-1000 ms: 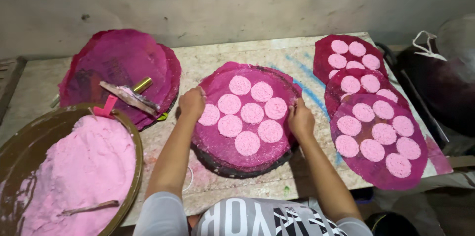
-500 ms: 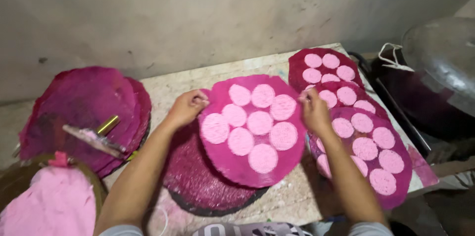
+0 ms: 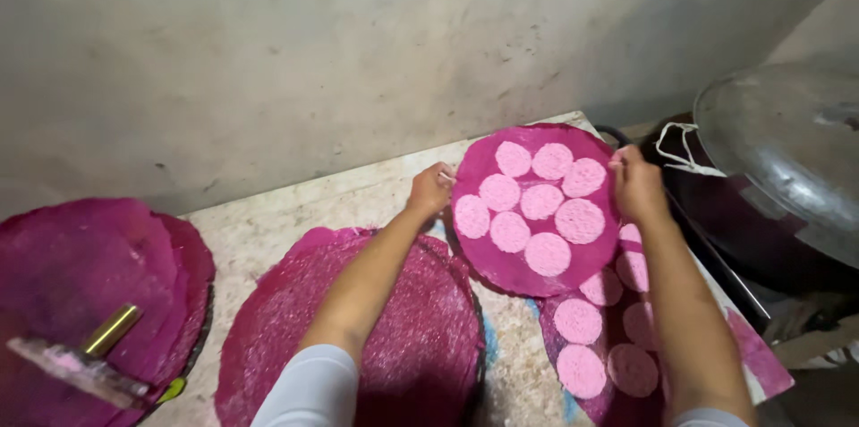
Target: The person scoops pink dough from a bowl using a metal scoop and places it into a circular mold on a purple mat. They press the dough into the mold to form round shapes and arrange them on the mat. The process is repeated multiple times.
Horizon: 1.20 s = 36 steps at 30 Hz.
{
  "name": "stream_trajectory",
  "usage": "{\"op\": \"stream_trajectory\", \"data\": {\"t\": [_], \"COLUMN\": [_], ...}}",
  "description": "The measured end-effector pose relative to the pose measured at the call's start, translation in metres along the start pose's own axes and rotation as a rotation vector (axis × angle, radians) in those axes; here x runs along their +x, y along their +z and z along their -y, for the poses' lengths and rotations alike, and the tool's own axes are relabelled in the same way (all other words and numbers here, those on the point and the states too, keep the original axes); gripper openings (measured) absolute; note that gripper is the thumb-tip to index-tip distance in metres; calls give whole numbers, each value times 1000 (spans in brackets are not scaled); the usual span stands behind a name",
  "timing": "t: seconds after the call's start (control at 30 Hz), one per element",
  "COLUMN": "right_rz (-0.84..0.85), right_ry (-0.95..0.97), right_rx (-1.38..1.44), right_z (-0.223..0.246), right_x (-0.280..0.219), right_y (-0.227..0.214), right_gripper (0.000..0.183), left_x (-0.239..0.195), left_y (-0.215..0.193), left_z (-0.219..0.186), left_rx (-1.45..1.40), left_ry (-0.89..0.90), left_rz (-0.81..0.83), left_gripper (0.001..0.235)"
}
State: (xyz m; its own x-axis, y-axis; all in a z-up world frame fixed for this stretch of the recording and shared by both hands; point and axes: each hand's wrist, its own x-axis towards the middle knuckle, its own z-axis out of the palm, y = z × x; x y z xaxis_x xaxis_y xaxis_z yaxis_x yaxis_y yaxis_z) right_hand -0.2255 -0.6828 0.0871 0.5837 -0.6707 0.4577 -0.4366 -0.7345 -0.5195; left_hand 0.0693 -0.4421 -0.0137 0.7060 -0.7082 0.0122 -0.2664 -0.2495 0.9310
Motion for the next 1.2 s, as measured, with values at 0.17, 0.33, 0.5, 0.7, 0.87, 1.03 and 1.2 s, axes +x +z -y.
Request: {"op": "stream_trajectory", "data": {"t": [0.17,0.33,0.5,0.7,0.87,1.03,1.2], "right_rz": [-11,-39,103,578,318,330,310], "right_ry": [-21,41,61,-331,-530,-554,-565], "right_rx": [102,-100,46,-124,-393,-452,-455], "right_z": [-6,-1,25,80,85,74,66], "right_x": [12,11,-37,-164,-183,-167,-177], "right_y": [68,112,121,117,127,136,134], "right_gripper": [9,17,12,8,13,17,15], "left_x": [18,5,-47,-183,-294,-375,-427], "left_y": [-25,-70,-125,-200,-205,-211,-224], "left_z": [11,34,30,-5,-28,-21,-8], "left_rx": [-38,382,485,483,355,253,243], "left_ry": [-197,-135,-15,156,50,-6,-64], "left_rz": [-40,-187,-179,-287,-423,-521,-581], "left_gripper": [11,31,53,43,37,36,36]}}
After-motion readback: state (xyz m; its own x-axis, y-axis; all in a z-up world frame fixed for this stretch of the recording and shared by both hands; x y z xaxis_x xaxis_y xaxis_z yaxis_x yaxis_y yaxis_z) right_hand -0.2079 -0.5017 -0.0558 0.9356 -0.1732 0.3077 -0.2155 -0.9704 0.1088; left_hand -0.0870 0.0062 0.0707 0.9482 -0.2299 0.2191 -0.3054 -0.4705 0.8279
